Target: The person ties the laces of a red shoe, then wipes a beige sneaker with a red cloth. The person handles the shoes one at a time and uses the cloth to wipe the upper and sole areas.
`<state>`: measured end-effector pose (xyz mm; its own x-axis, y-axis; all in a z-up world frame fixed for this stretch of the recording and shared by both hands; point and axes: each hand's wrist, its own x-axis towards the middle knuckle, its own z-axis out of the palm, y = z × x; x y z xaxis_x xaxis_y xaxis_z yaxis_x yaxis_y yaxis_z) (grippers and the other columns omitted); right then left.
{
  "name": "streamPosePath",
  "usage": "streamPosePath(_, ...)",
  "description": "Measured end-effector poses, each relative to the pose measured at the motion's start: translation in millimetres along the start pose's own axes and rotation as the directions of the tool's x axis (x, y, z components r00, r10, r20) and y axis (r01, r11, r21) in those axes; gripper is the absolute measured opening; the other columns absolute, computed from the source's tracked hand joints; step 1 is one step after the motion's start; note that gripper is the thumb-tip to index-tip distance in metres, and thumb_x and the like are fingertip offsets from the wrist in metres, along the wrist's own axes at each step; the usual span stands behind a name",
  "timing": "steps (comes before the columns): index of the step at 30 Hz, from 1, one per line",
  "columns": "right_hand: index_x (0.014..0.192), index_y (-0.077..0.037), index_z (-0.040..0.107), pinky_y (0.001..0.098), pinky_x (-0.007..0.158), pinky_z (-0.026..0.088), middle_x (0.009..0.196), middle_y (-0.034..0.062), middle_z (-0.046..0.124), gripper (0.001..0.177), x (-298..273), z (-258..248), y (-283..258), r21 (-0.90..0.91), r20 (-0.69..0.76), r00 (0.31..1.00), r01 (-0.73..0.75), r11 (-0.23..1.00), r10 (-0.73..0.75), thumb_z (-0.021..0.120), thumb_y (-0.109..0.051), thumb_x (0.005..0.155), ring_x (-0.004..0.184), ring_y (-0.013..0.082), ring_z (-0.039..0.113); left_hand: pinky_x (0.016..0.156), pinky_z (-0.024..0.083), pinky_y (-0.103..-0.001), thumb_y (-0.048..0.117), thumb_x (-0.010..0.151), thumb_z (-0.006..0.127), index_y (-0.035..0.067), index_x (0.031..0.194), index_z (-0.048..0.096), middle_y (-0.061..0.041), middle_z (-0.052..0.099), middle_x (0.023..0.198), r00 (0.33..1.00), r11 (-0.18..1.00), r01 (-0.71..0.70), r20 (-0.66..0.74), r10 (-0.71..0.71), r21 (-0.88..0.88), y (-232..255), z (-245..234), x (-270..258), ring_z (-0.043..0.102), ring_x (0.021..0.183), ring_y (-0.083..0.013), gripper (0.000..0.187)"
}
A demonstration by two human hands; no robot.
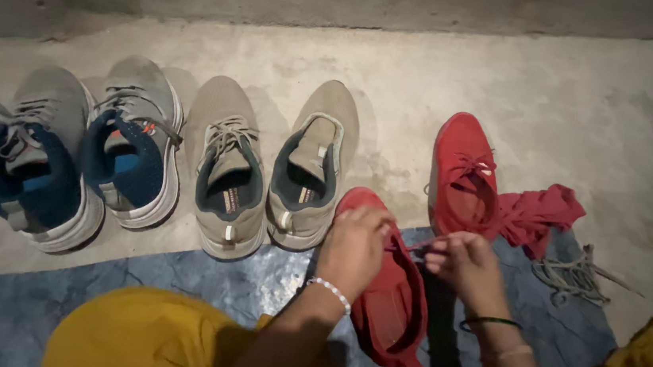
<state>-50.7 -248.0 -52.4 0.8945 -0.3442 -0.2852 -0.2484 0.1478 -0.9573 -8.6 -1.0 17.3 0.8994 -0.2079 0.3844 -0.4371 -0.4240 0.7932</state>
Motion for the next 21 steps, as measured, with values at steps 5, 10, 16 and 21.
streamPosePath(5,0.114,-0.004,0.053,0.0433,0.085,0.059,0.115,0.015,0.065,0.018,-13,-15,-29,0.095,-0.178,0.984,0.025,0.995,-0.008,0.048,-0.019,0.106,0.093,0.026,0.067,0.097,0.049,-0.046,-0.004,0.087,0.055,0.007,0.105,0.07,-0.015,0.067,0.116,0.991,0.999,-0.03,-0.128,0.028,-0.016,4,-6,-6,0.062,0.111,-0.0391,0.026)
streamPosePath(10,0.112,-0.007,0.051,0.0429,0.097,0.057,0.123,0.0139,0.065,0.009,-21,-29,-57,0.358,-0.152,0.988,0.076,0.931,-0.022,0.047,-0.013,0.107,0.103,0.0258,0.066,0.097,0.048,-0.046,-0.006,0.081,0.053,0.007,0.107,0.069,-0.016,0.063,0.123,0.988,0.997,0.012,-0.154,-0.023,-0.076,13,-15,-16,0.061,0.113,-0.0398,0.033)
streamPosePath(16,0.114,-0.009,0.055,0.0348,0.101,0.056,0.125,0.0091,0.069,0.01,-30,-44,-87,0.538,-0.168,0.986,0.109,0.836,-0.021,0.05,-0.016,0.109,0.105,0.0186,0.066,0.091,0.048,-0.047,0.017,0.085,0.074,0.01,0.102,0.066,-0.013,0.062,0.108,0.973,0.972,0.229,-0.018,-0.228,0.046,35,-26,-35,0.06,0.105,-0.0377,0.021)
streamPosePath(21,0.117,-0.007,0.058,0.0348,0.102,0.053,0.117,0.0071,0.067,0.014,-49,-49,-112,0.569,-0.165,0.983,0.165,0.805,-0.085,0.05,-0.016,0.11,0.108,0.0186,0.068,0.092,0.046,-0.049,0.029,0.068,0.091,0.012,0.12,0.057,-0.01,0.056,0.117,0.925,0.911,0.332,0.103,-0.365,0.245,54,-24,-56,0.055,0.116,-0.036,0.064)
